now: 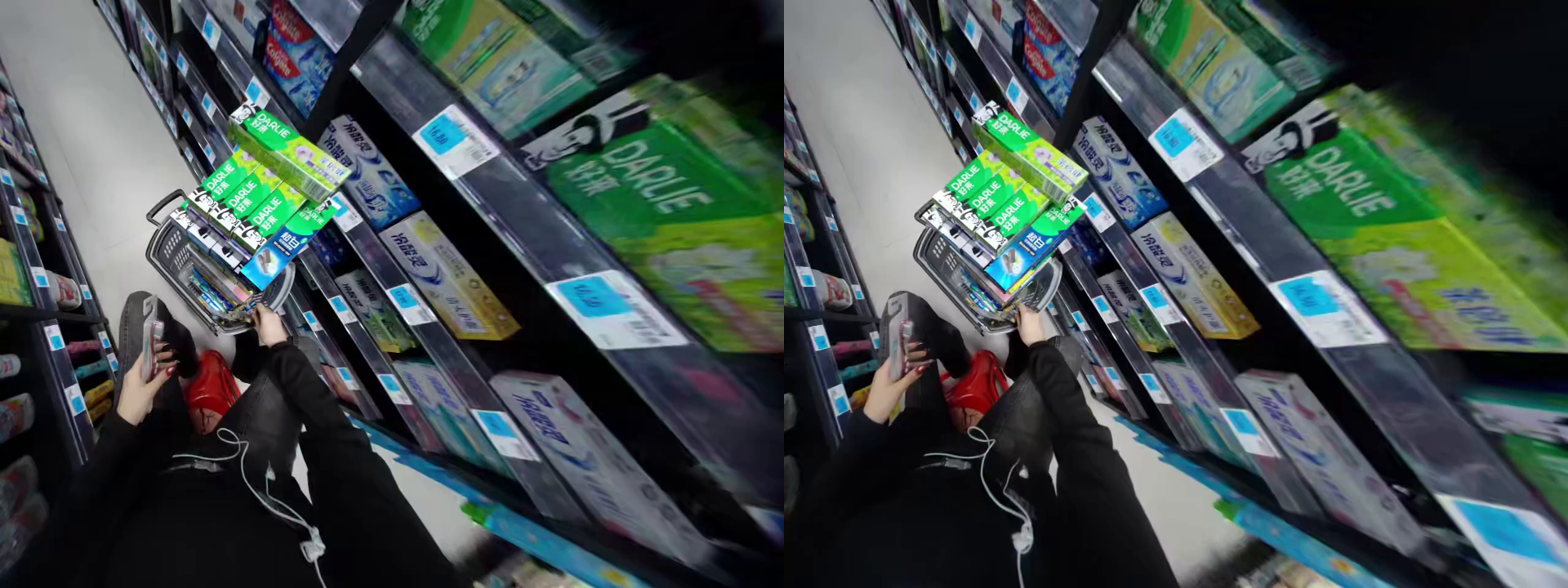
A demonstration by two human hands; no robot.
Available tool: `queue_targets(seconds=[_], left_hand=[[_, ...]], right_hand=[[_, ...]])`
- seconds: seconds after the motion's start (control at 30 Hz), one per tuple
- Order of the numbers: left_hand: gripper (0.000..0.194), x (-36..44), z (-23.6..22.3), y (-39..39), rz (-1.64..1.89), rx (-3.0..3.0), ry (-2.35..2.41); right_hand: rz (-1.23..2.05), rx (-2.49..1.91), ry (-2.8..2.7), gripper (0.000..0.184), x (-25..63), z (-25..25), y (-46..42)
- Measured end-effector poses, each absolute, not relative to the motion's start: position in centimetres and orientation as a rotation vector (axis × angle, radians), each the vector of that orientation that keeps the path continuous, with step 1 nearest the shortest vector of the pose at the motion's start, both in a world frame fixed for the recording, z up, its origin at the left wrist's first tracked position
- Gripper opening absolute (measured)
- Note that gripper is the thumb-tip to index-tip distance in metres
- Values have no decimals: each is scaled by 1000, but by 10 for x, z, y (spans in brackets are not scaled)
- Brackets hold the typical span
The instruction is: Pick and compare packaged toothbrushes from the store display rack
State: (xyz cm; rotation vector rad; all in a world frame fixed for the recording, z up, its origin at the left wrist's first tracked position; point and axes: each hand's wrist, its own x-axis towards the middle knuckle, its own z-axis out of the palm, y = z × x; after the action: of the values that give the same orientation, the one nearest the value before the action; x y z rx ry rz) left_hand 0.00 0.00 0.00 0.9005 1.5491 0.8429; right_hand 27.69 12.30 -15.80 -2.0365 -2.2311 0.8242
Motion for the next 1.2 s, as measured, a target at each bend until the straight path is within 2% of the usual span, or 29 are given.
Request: queue_targets(seconds=[0.57, 0.7, 1.0, 1.2], left_hand=[[53, -1, 0, -2, 863, 925, 1515], [53, -3, 0, -3, 871, 939, 1520], [54, -5, 0, -2, 875, 940, 1530], [56, -8, -3, -6, 914, 930, 1509]], right_hand=[[686, -2172, -2423, 31, 238, -152, 118], [532, -2189, -2418, 44, 230, -142, 114], [444, -1757, -2701, 36, 187, -133, 119], [546, -1859, -2686, 32, 169, -152, 128]])
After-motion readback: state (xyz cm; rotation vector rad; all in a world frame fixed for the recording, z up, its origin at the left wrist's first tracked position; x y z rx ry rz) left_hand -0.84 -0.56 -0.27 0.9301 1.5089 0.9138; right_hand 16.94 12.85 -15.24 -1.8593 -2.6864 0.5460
